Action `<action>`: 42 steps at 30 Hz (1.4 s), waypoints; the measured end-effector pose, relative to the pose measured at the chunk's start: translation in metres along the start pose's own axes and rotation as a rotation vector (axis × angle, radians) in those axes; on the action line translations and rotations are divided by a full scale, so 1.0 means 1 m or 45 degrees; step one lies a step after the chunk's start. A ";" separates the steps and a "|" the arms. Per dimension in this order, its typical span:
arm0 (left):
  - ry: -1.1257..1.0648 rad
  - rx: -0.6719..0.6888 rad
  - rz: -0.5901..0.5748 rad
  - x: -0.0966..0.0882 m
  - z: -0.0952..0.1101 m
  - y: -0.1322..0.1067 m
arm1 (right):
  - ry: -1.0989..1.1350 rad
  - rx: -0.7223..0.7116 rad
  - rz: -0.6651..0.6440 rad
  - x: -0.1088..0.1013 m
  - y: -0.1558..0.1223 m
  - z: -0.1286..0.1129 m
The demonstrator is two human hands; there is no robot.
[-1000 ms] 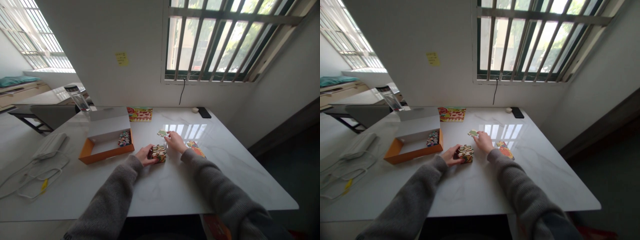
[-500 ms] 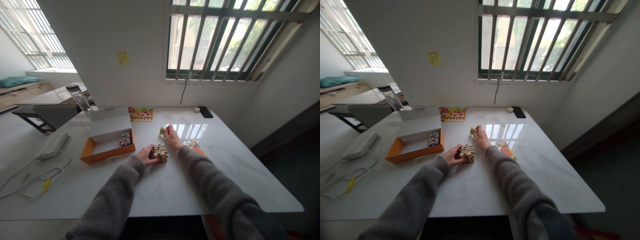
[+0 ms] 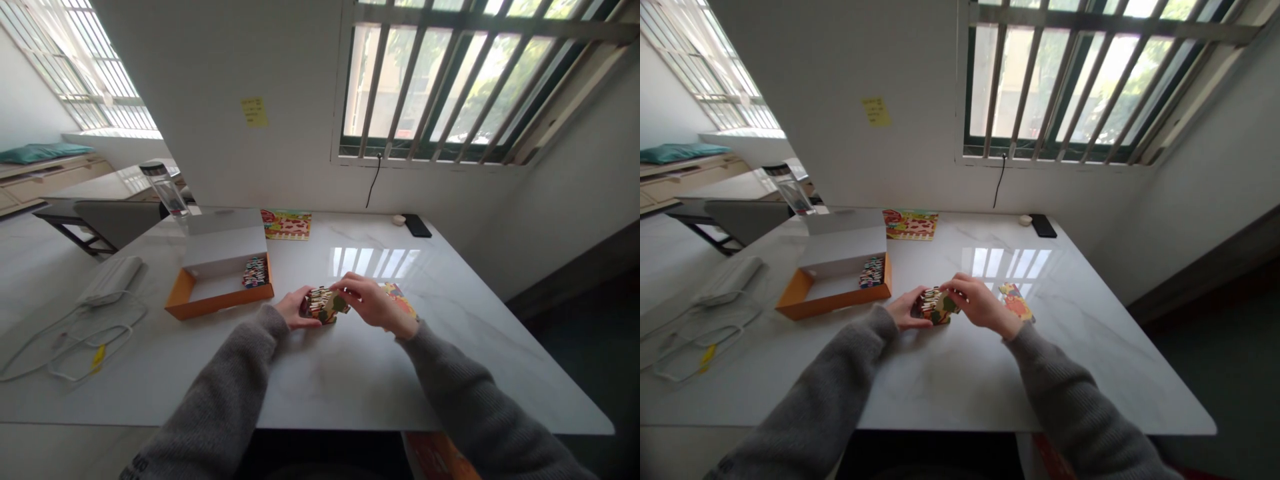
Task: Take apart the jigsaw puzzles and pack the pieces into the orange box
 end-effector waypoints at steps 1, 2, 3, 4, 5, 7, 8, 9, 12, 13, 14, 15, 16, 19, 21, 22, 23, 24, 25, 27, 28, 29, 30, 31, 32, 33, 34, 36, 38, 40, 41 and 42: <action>0.004 0.019 -0.015 -0.001 -0.001 0.000 | -0.075 -0.040 -0.060 0.003 -0.004 -0.005; 0.005 0.039 -0.029 -0.003 -0.003 -0.001 | -0.141 -0.081 -0.109 0.008 -0.006 -0.009; 0.004 0.057 -0.038 -0.004 -0.004 -0.001 | -0.200 -0.118 -0.152 0.013 -0.008 -0.012; 0.001 0.067 -0.043 -0.005 -0.005 -0.001 | -0.258 -0.150 -0.181 0.019 -0.008 -0.014; -0.001 0.072 -0.047 -0.005 -0.006 -0.001 | -0.312 -0.178 -0.203 0.025 -0.008 -0.015; 0.003 0.074 -0.054 -0.003 -0.007 0.000 | -0.384 -0.215 -0.228 0.035 -0.006 -0.017; 0.015 0.076 -0.054 -0.002 -0.007 0.000 | -0.396 -0.221 -0.226 0.038 -0.006 -0.017; 0.030 0.078 -0.049 -0.001 -0.007 0.001 | -0.394 -0.216 -0.210 0.039 -0.006 -0.017; 0.047 0.081 -0.028 0.003 -0.005 0.002 | -0.385 -0.140 -0.102 0.029 -0.012 -0.009; 0.035 0.077 -0.027 0.004 -0.004 0.002 | -0.409 -0.093 -0.057 0.022 -0.016 -0.003; 0.019 0.072 -0.028 0.004 -0.003 0.001 | -0.455 -0.038 -0.015 0.013 -0.021 0.006; 0.002 0.066 -0.028 0.004 -0.002 0.001 | -0.518 0.019 0.027 0.004 -0.027 0.017; -0.012 0.062 -0.028 0.005 0.000 0.001 | -0.610 0.091 0.072 -0.005 -0.033 0.029; -0.025 0.053 -0.023 0.005 0.001 0.000 | -0.904 0.275 0.166 -0.028 -0.054 0.070; -0.025 0.051 -0.020 0.006 0.001 0.001 | -0.993 0.341 0.158 -0.035 -0.065 0.092; -0.026 0.053 -0.015 0.006 0.000 0.001 | -1.029 0.372 0.142 -0.036 -0.069 0.100; -0.033 0.057 -0.008 0.007 -0.001 0.002 | -1.055 0.400 0.132 -0.036 -0.071 0.105; -0.041 0.062 0.000 0.007 -0.001 0.002 | -1.072 0.422 0.127 -0.035 -0.073 0.108; -0.046 0.067 0.008 0.008 -0.002 0.002 | -1.078 0.438 0.127 -0.034 -0.073 0.110; -0.042 0.071 0.018 0.008 -0.003 0.003 | -1.065 0.441 0.141 -0.033 -0.071 0.109; -0.032 0.070 0.017 0.009 -0.003 0.003 | -1.050 0.431 0.152 -0.033 -0.070 0.108; -0.020 0.068 0.013 0.009 -0.003 0.003 | -1.034 0.421 0.167 -0.033 -0.069 0.107; -0.008 0.067 0.008 0.008 -0.003 0.003 | -1.017 0.419 0.193 -0.033 -0.069 0.106; 0.004 0.067 0.005 0.008 -0.003 0.002 | -0.997 0.424 0.229 -0.034 -0.069 0.106; 0.014 0.070 0.003 0.008 -0.002 0.002 | -0.970 0.427 0.263 -0.034 -0.070 0.107; 0.021 0.072 0.004 0.008 -0.002 0.002 | -0.936 0.424 0.294 -0.034 -0.071 0.107; 0.024 0.073 0.007 0.008 -0.001 0.002 | -0.895 0.409 0.320 -0.034 -0.071 0.108; 0.023 0.075 0.007 0.008 0.000 0.003 | -0.805 0.352 0.358 -0.034 -0.072 0.109; 0.020 0.074 0.000 0.009 0.000 0.003 | -0.741 0.285 0.384 -0.034 -0.072 0.107; 0.021 0.071 -0.009 0.009 0.000 0.004 | -0.743 0.229 0.385 -0.033 -0.071 0.102; 0.019 0.069 -0.011 0.009 0.000 0.004 | -0.767 0.199 0.362 -0.032 -0.070 0.099; 0.015 0.066 -0.009 0.009 0.000 0.004 | -0.791 0.168 0.318 -0.030 -0.069 0.096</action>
Point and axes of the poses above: each hand's wrist, its own y-axis towards the middle knuckle, its own x-axis out of the palm, z = x × y, the point moved 1 cm from there along y, towards the middle knuckle, and after that the axes turned 5 degrees about -z, right-handed, at the moved point
